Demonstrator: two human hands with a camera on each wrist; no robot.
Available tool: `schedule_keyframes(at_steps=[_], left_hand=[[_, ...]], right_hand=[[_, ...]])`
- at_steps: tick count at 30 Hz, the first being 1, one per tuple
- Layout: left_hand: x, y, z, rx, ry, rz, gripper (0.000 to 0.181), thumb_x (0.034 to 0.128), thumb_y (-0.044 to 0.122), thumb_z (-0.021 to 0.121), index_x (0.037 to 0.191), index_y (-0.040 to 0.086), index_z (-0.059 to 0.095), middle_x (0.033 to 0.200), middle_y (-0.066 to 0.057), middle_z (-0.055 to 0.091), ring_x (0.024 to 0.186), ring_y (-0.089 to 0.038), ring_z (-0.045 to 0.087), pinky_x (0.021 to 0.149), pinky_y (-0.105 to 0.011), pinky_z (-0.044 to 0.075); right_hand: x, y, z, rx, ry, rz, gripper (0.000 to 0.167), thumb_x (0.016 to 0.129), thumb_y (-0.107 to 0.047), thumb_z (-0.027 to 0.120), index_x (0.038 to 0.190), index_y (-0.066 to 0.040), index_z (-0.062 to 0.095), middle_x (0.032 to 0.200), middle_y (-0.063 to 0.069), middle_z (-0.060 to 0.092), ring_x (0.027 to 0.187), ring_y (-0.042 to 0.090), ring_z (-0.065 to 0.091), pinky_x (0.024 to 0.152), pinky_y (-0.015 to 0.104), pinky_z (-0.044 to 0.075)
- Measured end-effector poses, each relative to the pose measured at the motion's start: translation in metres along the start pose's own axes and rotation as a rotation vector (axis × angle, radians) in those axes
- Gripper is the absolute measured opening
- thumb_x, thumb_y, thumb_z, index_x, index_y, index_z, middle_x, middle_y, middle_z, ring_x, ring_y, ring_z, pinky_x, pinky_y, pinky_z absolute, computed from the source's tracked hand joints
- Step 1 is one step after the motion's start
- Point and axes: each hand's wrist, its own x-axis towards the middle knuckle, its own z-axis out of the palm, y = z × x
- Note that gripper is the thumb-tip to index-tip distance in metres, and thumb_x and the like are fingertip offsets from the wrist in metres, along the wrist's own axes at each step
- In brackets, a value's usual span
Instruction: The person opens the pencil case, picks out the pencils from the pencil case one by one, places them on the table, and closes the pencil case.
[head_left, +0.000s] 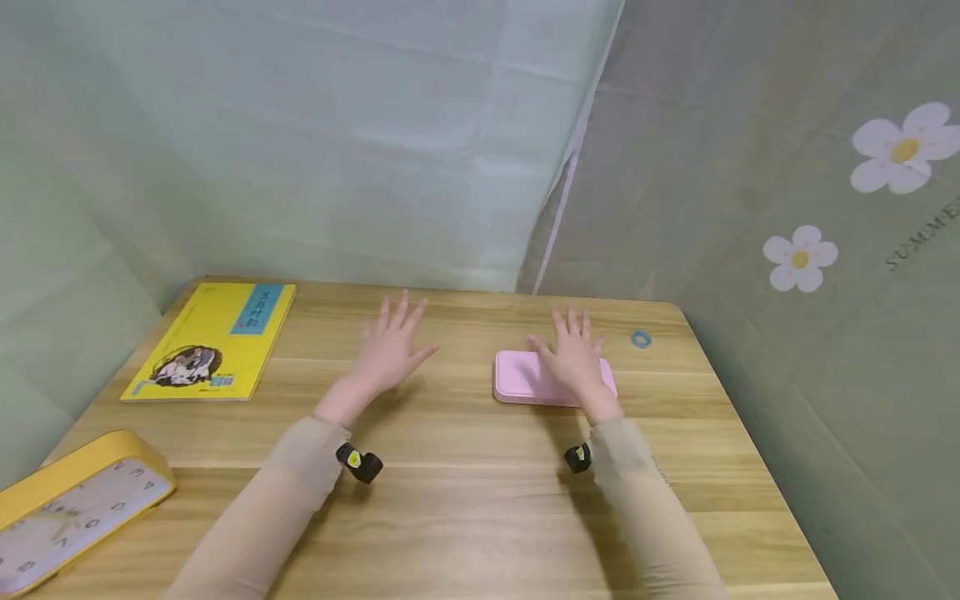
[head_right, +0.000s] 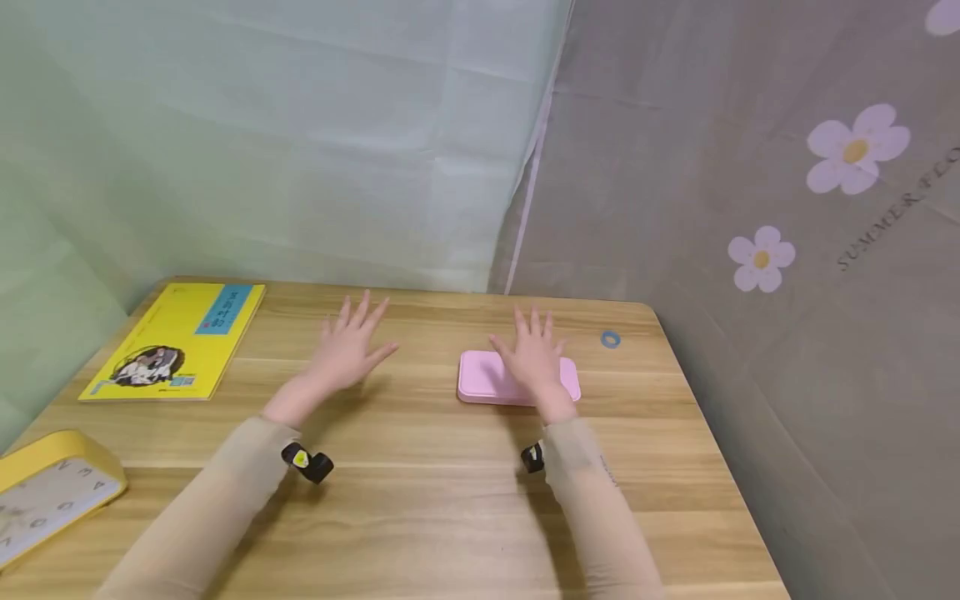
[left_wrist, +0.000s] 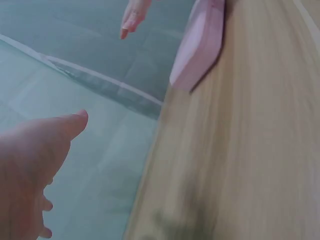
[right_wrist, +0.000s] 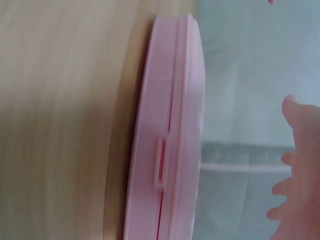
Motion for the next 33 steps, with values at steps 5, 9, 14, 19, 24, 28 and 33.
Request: schedule_keyframes(at_steps=[5, 9, 14, 19, 24, 28, 33], left_hand=[[0.011, 0.014, 0.001, -0.078, 0.005, 0.055, 0.08, 0.0973, 0.046, 0.052, 0.157, 0.008, 0.014, 0.162, -0.022, 0.004, 0.147, -0.049, 0.002, 0.113, -0.07, 0.008], [0.019, 0.022, 0.008, -0.166, 0.003, 0.106, 0.081, 0.0948, 0.039, 0.06, 0.154, 0.001, 0.02, 0.16, -0.024, 0.016, 0.147, -0.045, 0.016, 0.118, -0.061, 0.016], [0.024, 0.028, 0.021, -0.34, -0.039, 0.166, 0.069, 0.0937, 0.025, 0.065, 0.149, -0.001, 0.032, 0.151, -0.022, 0.039, 0.137, -0.039, 0.041, 0.115, -0.052, 0.033], [0.026, 0.033, 0.036, -0.456, -0.053, 0.209, 0.062, 0.0915, 0.019, 0.068, 0.144, -0.002, 0.041, 0.145, -0.02, 0.048, 0.129, -0.036, 0.051, 0.109, -0.05, 0.042], [0.026, 0.042, 0.05, -0.596, -0.125, 0.242, 0.07, 0.0889, 0.017, 0.071, 0.146, -0.003, 0.036, 0.147, -0.019, 0.045, 0.132, -0.036, 0.047, 0.11, -0.05, 0.041], [0.025, 0.051, 0.061, -0.603, -0.187, 0.258, 0.081, 0.0851, 0.022, 0.076, 0.148, -0.002, 0.032, 0.151, -0.019, 0.04, 0.137, -0.036, 0.042, 0.113, -0.05, 0.037], [0.025, 0.062, 0.073, -0.523, -0.201, 0.268, 0.097, 0.0779, 0.03, 0.082, 0.151, -0.002, 0.027, 0.156, -0.02, 0.032, 0.143, -0.036, 0.033, 0.12, -0.048, 0.025]], right_hand=[[0.001, 0.025, -0.006, 0.117, 0.028, -0.023, 0.081, 0.097, -0.052, 0.049, 0.157, -0.011, 0.013, 0.163, 0.022, 0.003, 0.148, 0.048, -0.001, 0.109, 0.078, 0.004], [0.0, 0.049, -0.009, 0.236, 0.059, -0.065, 0.082, 0.096, -0.041, 0.057, 0.155, -0.001, 0.015, 0.161, 0.027, 0.006, 0.147, 0.049, 0.002, 0.112, 0.074, 0.006], [-0.01, 0.08, -0.013, 0.405, 0.033, -0.066, 0.079, 0.097, -0.033, 0.059, 0.154, 0.003, 0.017, 0.159, 0.028, 0.015, 0.147, 0.046, 0.013, 0.12, 0.061, 0.012], [-0.018, 0.106, -0.014, 0.606, -0.015, -0.064, 0.075, 0.095, -0.022, 0.064, 0.152, 0.003, 0.022, 0.156, 0.028, 0.025, 0.144, 0.044, 0.023, 0.117, 0.061, 0.022], [-0.025, 0.126, -0.012, 0.85, -0.113, -0.116, 0.075, 0.09, 0.003, 0.062, 0.15, 0.01, 0.017, 0.156, 0.033, 0.019, 0.144, 0.049, 0.019, 0.118, 0.061, 0.019], [-0.027, 0.141, -0.007, 0.898, -0.207, -0.144, 0.088, 0.084, 0.008, 0.068, 0.15, 0.012, 0.01, 0.157, 0.034, 0.013, 0.146, 0.049, 0.012, 0.119, 0.06, 0.014], [-0.031, 0.155, 0.0, 0.918, -0.34, -0.136, 0.104, 0.079, 0.004, 0.074, 0.153, 0.007, 0.001, 0.161, 0.028, 0.003, 0.149, 0.044, 0.0, 0.12, 0.053, 0.005]])
